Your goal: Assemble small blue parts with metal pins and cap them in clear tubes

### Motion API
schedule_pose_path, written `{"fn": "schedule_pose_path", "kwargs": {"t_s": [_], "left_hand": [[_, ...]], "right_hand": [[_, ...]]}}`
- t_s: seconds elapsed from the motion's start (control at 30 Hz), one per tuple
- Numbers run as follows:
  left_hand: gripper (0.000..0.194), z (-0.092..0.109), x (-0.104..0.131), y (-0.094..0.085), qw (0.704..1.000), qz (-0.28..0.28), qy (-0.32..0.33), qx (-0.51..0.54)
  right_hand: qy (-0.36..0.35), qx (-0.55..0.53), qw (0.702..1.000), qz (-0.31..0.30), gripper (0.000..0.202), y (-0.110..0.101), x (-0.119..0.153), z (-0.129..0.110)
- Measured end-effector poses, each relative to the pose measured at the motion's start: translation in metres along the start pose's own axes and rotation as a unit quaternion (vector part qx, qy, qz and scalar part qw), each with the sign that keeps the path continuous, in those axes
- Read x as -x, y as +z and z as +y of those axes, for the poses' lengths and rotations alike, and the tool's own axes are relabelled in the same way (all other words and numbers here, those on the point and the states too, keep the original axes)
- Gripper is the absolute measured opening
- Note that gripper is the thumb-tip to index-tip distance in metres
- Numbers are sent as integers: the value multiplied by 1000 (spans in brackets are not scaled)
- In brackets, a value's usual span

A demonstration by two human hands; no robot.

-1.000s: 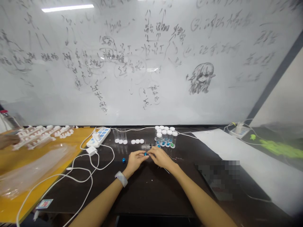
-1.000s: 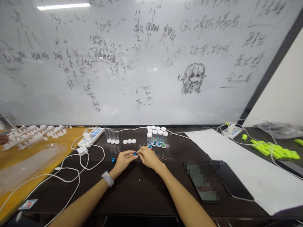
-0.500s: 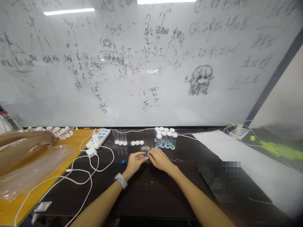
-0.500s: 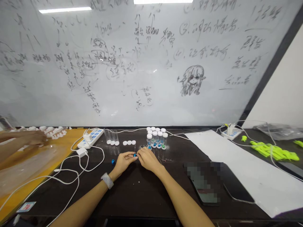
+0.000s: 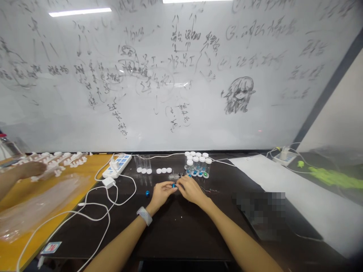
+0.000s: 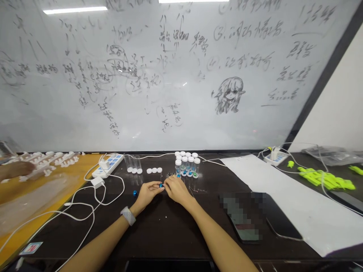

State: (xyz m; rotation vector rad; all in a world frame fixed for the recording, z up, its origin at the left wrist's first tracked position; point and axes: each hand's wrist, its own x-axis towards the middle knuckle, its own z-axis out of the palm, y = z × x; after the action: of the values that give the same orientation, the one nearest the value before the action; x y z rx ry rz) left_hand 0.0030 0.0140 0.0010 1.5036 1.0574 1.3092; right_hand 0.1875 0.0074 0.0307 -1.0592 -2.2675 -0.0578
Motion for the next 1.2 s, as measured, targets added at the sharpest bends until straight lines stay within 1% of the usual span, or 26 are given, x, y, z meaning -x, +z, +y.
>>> {"fn": "schedule_pose_path", "kwargs": {"t_s": [0.13, 0.23, 0.37, 0.43, 0.47, 0.53, 0.6, 0.63, 0.67, 0.7, 0.73, 0.8, 0.87, 0.93, 1.07, 1.2], "left_hand": [[42, -2, 0, -1, 1000, -1, 0, 12], [41, -3, 0, -2, 1000, -6, 3, 11], [40, -2, 0, -2, 1000, 2, 4, -3], [39, -1, -1, -3, 1000, 11, -1, -10], [39, -1, -1, -3, 1000, 17, -5, -12], [38, 0, -2, -3, 999, 30, -13, -15], [37, -1, -2, -3, 999, 37, -16, -14], [36, -1, -2, -3, 999, 38, -16, -12], [35, -2, -2, -3, 999, 37, -17, -9], [34, -2, -2, -3, 999, 35, -17, -6], [35, -2, -2, -3, 999, 34, -17, -2], [35, -2, -2, -3, 999, 32, -16, 9], [35, -1, -1, -2, 999, 32, -14, 18], [34, 0, -1, -2, 999, 33, -14, 23], [33, 2, 0, -1, 999, 35, -9, 20], [32, 2, 0, -2, 1000, 30, -4, 6]], "right_hand": [[3, 2, 1000, -10, 18, -1, 1, -2], [-3, -37, 999, -28, 16, -7, 1, -1], [9, -95, 994, -46, 22, -12, -1, 2], [45, -135, 989, -35, 20, -10, -3, 4], [75, -165, 983, -30, 18, -8, -4, 5], [157, -240, 958, -29, 17, -4, -6, 7], [229, -305, 923, -45, 17, 0, -7, 9], [249, -322, 912, -51, 16, 1, -7, 9], [254, -326, 909, -51, 14, 2, -7, 10], [243, -316, 916, -44, 12, 2, -7, 10], [223, -291, 930, -30, 11, 2, -6, 10], [171, -212, 962, 8, 11, 1, -5, 9], [130, -139, 981, 28, 14, 0, -4, 9], [109, -108, 988, 22, 17, 0, -3, 8], [89, -93, 992, 10, 18, -2, -3, 6], [92, -82, 992, 7, 18, -3, -3, 5]]}}
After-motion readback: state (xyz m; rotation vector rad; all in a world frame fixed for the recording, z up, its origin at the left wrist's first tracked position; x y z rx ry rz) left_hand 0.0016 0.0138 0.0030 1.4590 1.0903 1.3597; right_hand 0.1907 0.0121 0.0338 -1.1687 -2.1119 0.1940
